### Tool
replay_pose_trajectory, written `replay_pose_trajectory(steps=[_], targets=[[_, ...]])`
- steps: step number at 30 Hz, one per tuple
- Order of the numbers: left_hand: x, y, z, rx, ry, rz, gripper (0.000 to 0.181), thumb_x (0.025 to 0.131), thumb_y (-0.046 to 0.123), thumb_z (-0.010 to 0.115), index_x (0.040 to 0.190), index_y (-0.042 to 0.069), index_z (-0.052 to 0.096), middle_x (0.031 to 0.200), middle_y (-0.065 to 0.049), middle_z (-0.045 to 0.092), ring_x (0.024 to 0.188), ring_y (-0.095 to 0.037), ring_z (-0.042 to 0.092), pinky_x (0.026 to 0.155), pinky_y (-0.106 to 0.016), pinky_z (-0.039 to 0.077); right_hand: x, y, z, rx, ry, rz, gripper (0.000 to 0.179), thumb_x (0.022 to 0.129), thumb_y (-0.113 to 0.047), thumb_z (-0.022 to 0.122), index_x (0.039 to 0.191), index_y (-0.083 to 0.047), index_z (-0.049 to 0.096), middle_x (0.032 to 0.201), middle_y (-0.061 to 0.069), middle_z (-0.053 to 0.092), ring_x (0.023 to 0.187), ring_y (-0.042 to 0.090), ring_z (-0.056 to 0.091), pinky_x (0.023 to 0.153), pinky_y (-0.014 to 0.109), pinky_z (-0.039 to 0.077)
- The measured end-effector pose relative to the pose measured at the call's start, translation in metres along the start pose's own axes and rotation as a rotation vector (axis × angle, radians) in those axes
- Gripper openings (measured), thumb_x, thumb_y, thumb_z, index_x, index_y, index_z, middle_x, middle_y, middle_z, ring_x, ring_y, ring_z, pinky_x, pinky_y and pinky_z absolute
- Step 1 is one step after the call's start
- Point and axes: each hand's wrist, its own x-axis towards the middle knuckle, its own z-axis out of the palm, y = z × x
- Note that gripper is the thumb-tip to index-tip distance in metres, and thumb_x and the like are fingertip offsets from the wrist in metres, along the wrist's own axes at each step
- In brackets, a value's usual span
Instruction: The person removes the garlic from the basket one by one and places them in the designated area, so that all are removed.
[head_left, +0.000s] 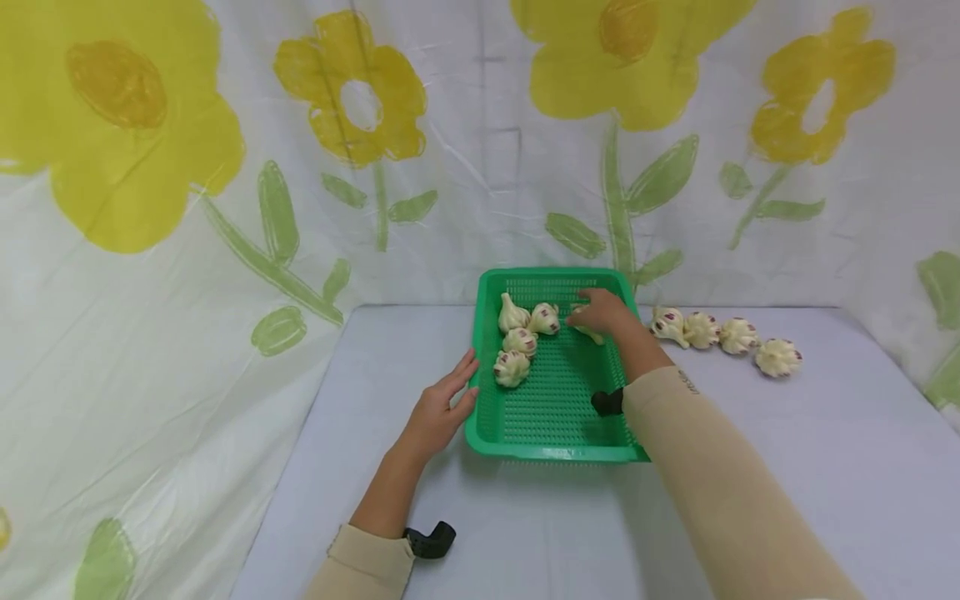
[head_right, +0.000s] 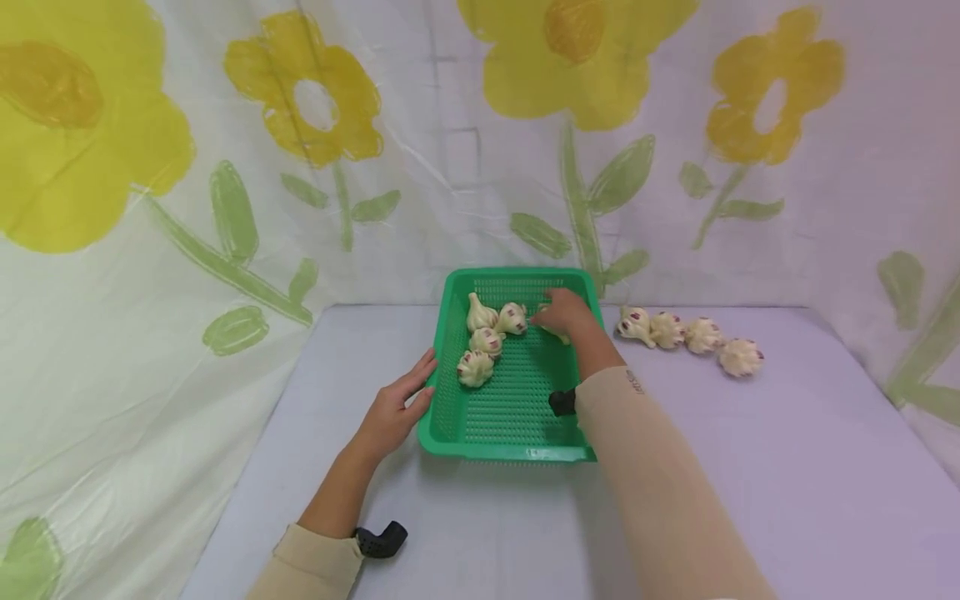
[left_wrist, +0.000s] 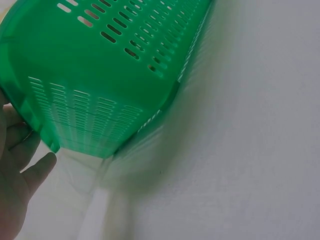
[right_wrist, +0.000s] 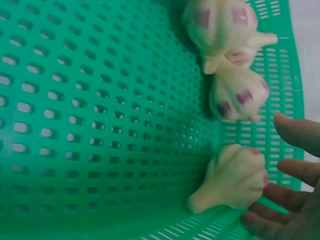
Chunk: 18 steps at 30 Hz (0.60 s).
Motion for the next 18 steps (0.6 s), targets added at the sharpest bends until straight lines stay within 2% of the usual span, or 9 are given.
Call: replay_pose_trajectory(steps=[3,9,18], targets=[[0.0,0.001,0.001,-0.003,0.005,0.013,0.051,0.103,0.027,0.051,0.15,0.009,0.041,0.16,0.003,0.03,0.145,-0.016,0.033,0.115,-0.041,0.035,0.0,0.003,0.005,0.017,0.033,0.012,0.072,0.096,-0.031,0.062,0.152,0.001,0.031,0.153,0.028,0.033,0.138,0.047,0.034,0.11,0.06,0.036],[0.002,0.005,0.0,-0.006,0.012,0.009,0.05,0.103,0.027,0.051,0.149,0.008,0.042,0.16,0.003,0.031,0.145,-0.016,0.033,0.115,-0.042,0.034,-0.001,0.004,0.009,0.03,0.051,-0.006,0.054,0.096,-0.03,0.062,0.141,-0.001,0.05,0.14,0.027,0.049,0.125,0.043,0.05,0.099,0.055,0.047],[0.0,0.003,0.002,-0.008,0.012,-0.01,0.05,0.103,0.026,0.052,0.15,0.011,0.042,0.159,0.009,0.03,0.144,-0.013,0.033,0.116,-0.039,0.034,-0.001,0.009,0.015,0.039,0.031,-0.022,0.041,0.095,-0.025,0.066,0.13,-0.007,0.059,0.139,0.023,0.052,0.125,0.041,0.051,0.097,0.052,0.05]])
